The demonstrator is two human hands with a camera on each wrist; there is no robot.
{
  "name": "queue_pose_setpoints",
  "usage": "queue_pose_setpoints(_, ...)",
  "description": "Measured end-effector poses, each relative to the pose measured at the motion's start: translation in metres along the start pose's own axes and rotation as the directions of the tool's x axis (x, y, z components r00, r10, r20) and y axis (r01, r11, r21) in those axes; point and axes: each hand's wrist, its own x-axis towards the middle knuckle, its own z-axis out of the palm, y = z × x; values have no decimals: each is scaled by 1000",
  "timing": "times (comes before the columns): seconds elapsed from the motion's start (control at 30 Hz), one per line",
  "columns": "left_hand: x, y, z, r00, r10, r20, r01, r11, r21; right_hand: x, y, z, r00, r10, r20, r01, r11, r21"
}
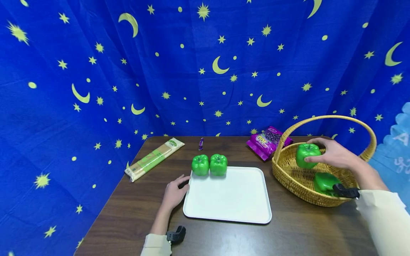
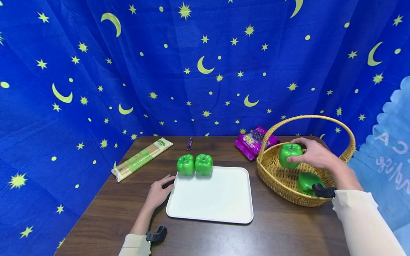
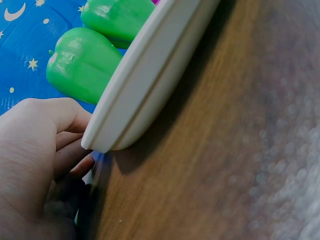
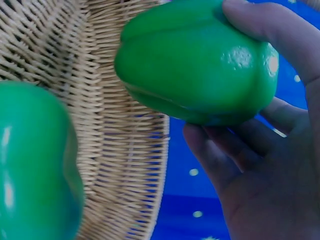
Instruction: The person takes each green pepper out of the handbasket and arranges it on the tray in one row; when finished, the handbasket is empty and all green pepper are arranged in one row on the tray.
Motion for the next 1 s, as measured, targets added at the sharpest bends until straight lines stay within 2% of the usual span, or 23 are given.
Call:
queue_pose_setpoints(0.13, 0, 1, -2, 1000, 0, 9, 0, 1000, -1, -5, -14, -7, 999, -27, 21, 27, 1000, 9)
queue_pose_setpoints(0.27, 0, 0, -4, 1000, 4, 6, -4, 1000, -3, -8, -30, -11, 996, -71, 45, 68, 996, 62)
queue_pose_setpoints(0.4, 0, -2, -4, 1000, 13, 7, -13, 1000, 1, -9, -50, -14, 990, -117, 74, 107, 986, 125)
queue_pose_setpoints(0.57, -1, -3, -2, 1000, 15, 2, -15, 1000, -2, -9, -77, -15, 982, -167, 91, 153, 978, 140)
queue_pose_setpoints(0.8, 0, -4, 0, 1000, 8, -6, -8, 1000, -2, -6, -104, -4, 962, -222, 158, 195, 966, 172)
queue_pose_setpoints(1.0, 1, -4, 2, 1000, 16, -4, -16, 1000, -7, 1, -115, 14, 964, -190, 187, 162, 975, 153)
